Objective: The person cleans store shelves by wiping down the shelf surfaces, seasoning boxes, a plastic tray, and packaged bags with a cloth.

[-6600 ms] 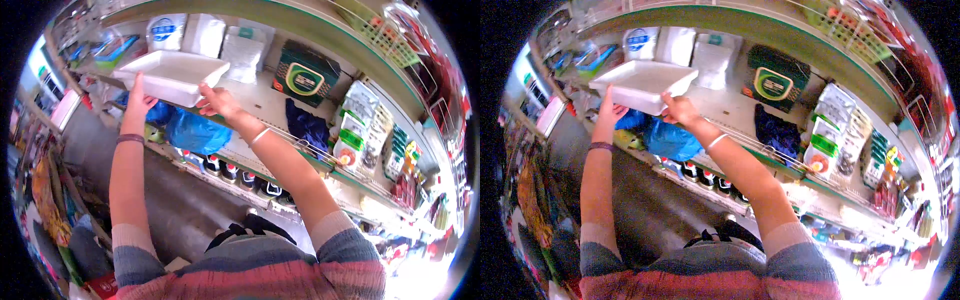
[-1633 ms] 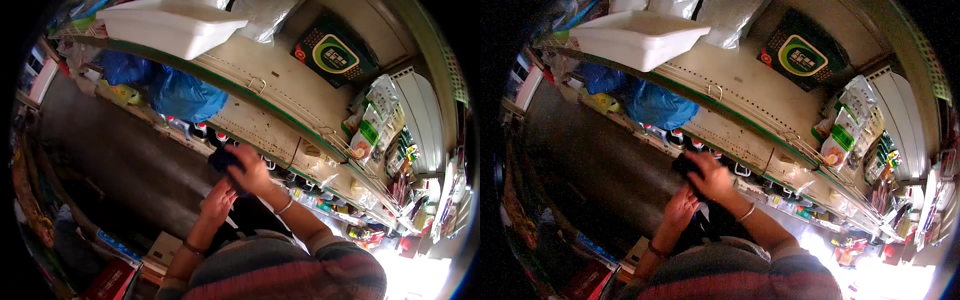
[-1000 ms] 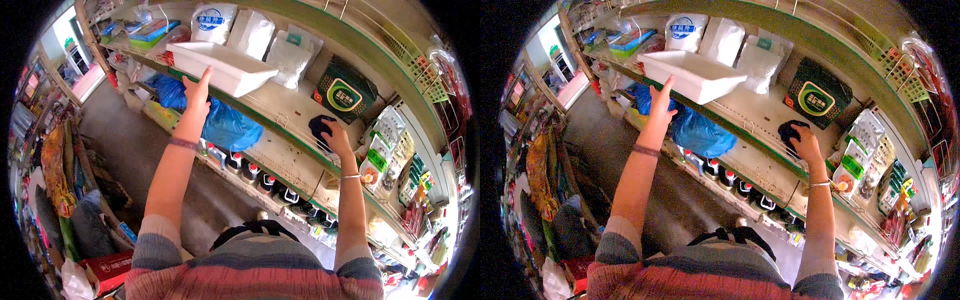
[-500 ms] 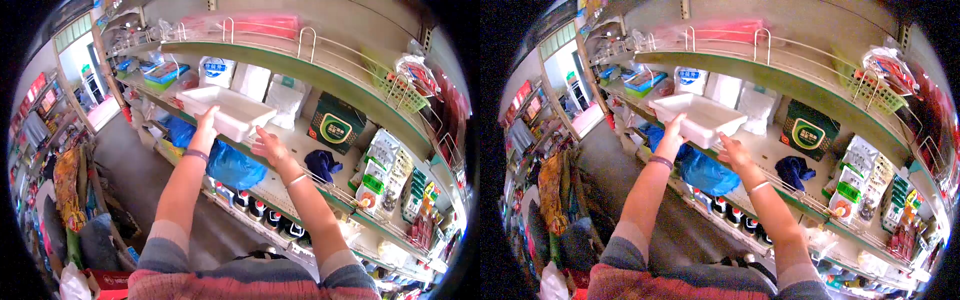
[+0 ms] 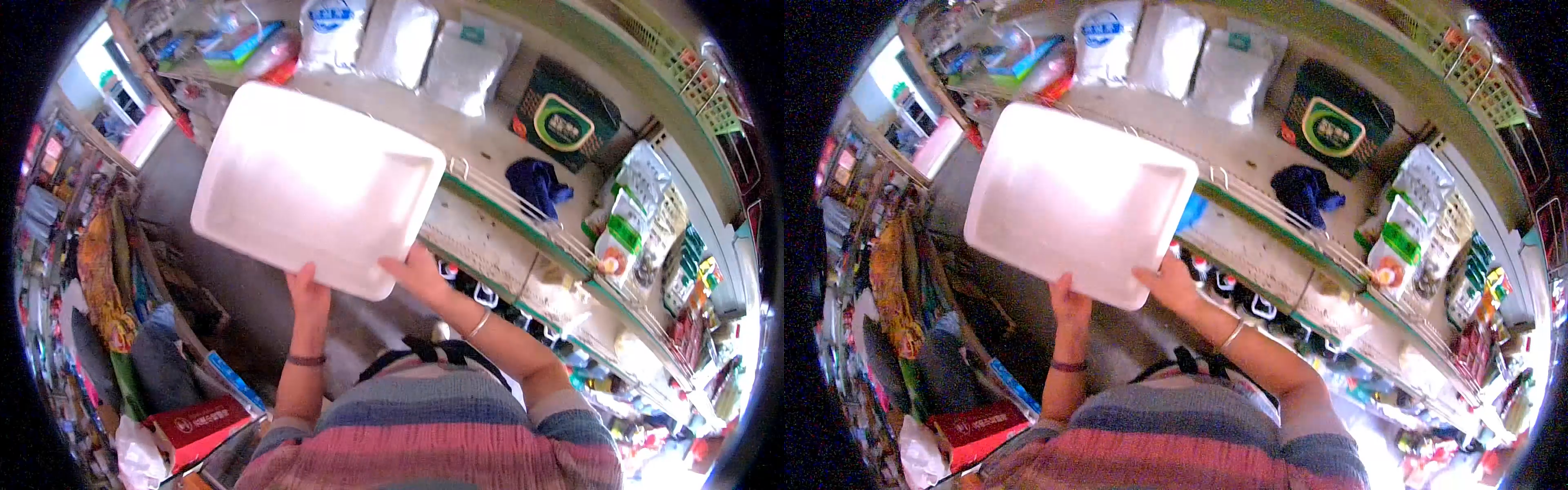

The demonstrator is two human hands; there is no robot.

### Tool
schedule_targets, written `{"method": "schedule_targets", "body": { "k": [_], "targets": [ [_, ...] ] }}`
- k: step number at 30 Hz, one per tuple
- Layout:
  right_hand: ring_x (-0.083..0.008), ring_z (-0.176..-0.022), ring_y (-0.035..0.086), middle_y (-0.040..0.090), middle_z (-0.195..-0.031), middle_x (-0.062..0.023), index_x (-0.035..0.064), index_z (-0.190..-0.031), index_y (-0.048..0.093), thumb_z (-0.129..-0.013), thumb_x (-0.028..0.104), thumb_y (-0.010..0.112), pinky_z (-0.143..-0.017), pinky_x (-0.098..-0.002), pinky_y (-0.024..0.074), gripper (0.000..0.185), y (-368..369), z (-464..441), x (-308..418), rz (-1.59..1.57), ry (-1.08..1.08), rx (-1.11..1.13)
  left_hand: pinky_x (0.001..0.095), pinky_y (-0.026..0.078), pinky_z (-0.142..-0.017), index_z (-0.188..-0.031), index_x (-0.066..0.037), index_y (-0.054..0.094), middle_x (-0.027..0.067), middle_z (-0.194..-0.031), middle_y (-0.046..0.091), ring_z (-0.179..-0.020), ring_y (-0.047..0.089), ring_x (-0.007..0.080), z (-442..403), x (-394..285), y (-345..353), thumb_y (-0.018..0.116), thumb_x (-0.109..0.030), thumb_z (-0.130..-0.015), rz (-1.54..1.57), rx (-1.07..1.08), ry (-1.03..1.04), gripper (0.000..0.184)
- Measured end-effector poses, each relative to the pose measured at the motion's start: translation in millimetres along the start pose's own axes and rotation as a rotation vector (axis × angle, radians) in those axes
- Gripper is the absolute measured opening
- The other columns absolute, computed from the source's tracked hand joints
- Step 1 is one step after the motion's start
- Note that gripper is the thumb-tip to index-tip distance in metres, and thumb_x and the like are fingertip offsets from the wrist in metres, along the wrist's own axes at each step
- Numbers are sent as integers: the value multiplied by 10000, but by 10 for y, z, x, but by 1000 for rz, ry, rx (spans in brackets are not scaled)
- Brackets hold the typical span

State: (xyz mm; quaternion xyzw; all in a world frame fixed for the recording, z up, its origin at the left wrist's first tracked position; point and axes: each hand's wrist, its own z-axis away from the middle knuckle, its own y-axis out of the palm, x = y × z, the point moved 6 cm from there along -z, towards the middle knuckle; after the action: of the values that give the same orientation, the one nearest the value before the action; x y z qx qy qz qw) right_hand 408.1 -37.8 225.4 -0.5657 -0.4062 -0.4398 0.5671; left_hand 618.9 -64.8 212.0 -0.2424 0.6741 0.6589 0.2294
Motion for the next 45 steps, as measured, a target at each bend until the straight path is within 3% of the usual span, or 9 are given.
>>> {"method": "schedule_targets", "body": {
  "k": [8, 16, 22, 23, 36, 37, 38, 41, 45],
  "targets": [
    [-193, -883, 586, 610, -994, -89, -5, -1116, 542, -734, 153, 634, -721, -336, 491, 424, 481, 924, -1335, -449, 662, 229, 447, 379, -960, -1320, -167, 253, 78, -1279, 385, -1185, 397, 264, 1080, 738, -933, 642, -77, -729, -99, -264, -323, 714],
    [-216, -969, 560, 587, -1045, -91, 42, -1131, 523, -726, 102, 595, -775, -354, 465, 416, -703, 1384, -2036, -396, 870, -141, 411, 392, -894, -1272, -150, 338, 86, -1214, 443, -1170, 392, 204, 1036, 1948, -617, 647, -44, -721, -403, -19, -636, 641],
    [-210, -852, 587, 592, -990, -83, 19, -1109, 518, -694, 22, 617, -715, -314, 477, 426, -1674, 1387, -2888, -508, 702, -359, 339, 479, -827, -1057, 25, 483, 115, -1067, 511, -951, 552, 229, 659, 3052, -110, 671, -80, -740, -500, 207, -962, 383],
    [-211, -852, 594, 591, -973, -91, 2, -1093, 515, -694, 18, 612, -706, -309, 487, 411, -1801, 1316, -2984, -498, 683, -399, 291, 463, -630, -898, -71, 568, 45, -844, 592, -732, 564, 124, 567, 3201, -66, 649, -33, -689, -415, 93, -809, 227],
    [-247, -926, 585, 583, -1002, -128, -16, -1110, 501, -731, 41, 593, -752, -348, 490, 394, -2759, 631, -3511, -297, 798, -611, 355, 361, -825, -1153, -188, 405, 7, -1055, 453, -957, 428, 165, -42, 4423, 218, 627, -127, -717, -269, -114, -1079, 494],
    [-247, -932, 584, 584, -1004, -129, -16, -1114, 500, -737, 46, 590, -759, -349, 488, 392, -2812, 589, -3561, -271, 790, -625, 304, 438, -713, -909, -159, 388, -30, -663, 415, -577, 434, 98, -80, 4324, 313, 628, -65, -746, -306, -177, -1014, 304],
    [-248, -938, 583, 585, -1006, -131, -17, -1119, 500, -743, 50, 587, -765, -350, 486, 391, -2864, 563, -3592, -244, 786, -636, 297, 433, -704, -920, -162, 398, -35, -669, 418, -570, 427, 94, -77, 4321, 351, 598, -59, -756, -300, -208, -1000, 279],
    [-248, -956, 579, 588, -1012, -137, -18, -1133, 500, -762, 63, 579, -785, -353, 481, 388, -2988, 470, -3647, -130, 781, -641, 401, 333, -918, -1214, -174, 351, 37, -1153, 431, -1079, 411, 206, -91, 4647, 212, 626, -120, -764, -268, -54, -1062, 531],
    [-249, -980, 575, 592, -1020, -145, -19, -1151, 499, -786, 80, 569, -810, -357, 473, 385, -3003, 452, -3541, 300, 794, -532, 384, 353, -899, -1214, -148, 356, 46, -1147, 442, -1060, 429, 208, -96, 4637, 238, 638, -138, -765, -271, -1, -1069, 530]
  ]
}}
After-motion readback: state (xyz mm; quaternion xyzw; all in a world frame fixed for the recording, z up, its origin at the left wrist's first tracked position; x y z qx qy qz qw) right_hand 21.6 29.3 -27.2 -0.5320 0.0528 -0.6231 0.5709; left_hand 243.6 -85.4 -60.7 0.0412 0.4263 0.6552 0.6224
